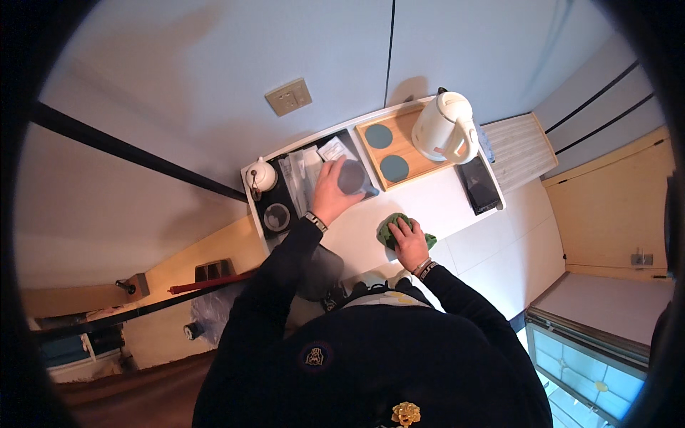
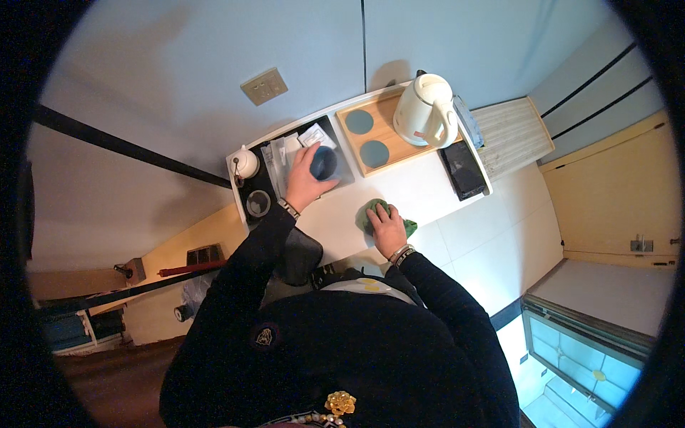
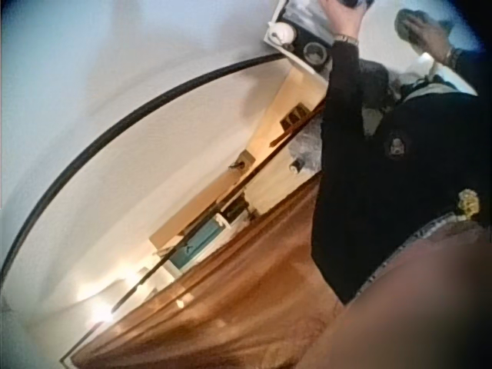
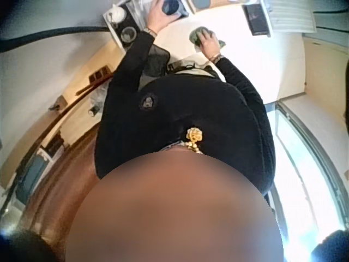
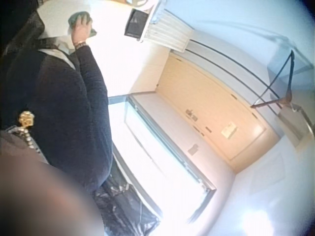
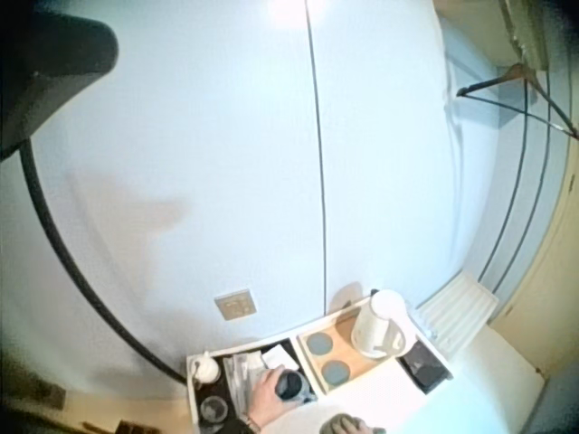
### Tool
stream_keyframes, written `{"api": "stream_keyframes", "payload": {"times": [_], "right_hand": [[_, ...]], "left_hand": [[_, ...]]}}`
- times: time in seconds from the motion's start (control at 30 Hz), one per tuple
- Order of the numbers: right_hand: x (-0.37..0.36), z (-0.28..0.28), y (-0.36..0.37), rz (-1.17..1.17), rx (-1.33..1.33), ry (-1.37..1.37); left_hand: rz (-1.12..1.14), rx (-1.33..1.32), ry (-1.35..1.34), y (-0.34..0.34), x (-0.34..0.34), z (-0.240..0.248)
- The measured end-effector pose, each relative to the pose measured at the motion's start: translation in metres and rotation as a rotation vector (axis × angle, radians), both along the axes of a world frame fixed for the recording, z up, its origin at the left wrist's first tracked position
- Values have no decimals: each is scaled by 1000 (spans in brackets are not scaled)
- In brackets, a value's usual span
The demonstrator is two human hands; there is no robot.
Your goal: The person wipes a countertop and several items including a kettle, cups, and a tray with a green cloth. Then they move to the bathroom and wipe the door, walls, and toilet, including the seat and bowl, using the same cloth.
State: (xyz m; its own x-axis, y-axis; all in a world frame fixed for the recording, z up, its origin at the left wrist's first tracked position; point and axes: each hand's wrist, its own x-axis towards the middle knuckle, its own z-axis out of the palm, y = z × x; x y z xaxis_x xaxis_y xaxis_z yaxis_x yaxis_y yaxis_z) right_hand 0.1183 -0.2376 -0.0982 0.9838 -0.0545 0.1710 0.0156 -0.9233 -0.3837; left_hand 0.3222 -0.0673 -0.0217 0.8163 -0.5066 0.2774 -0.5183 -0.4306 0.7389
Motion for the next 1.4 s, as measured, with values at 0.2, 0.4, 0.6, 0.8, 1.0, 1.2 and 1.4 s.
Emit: {"api": "stream_keyframes", "payload": {"times": [0.2, 0.4, 0.6, 0.8, 1.0, 1.2, 1.4], "right_hand": [[8, -9, 1, 44, -17, -11], [8, -9, -4, 70, -30, 64], [5, -8, -30, -14, 108, 2], [49, -12, -90, -296, 41, -13], [69, -10, -92, -403, -18, 64], [7, -22, -64, -226, -129, 40], [-54, -31, -36, -256, 166, -99]], "left_hand": [[-115, -71, -120, -80, 53, -4], [29, 129, -16, -139, 89, -15], [154, 234, -61, -155, 100, -42], [250, 282, -120, -159, 88, -37], [-131, -11, -294, -138, -4, -33], [-571, 261, -67, -120, -104, -66], [-692, 185, -77, -101, -122, -82]]}}
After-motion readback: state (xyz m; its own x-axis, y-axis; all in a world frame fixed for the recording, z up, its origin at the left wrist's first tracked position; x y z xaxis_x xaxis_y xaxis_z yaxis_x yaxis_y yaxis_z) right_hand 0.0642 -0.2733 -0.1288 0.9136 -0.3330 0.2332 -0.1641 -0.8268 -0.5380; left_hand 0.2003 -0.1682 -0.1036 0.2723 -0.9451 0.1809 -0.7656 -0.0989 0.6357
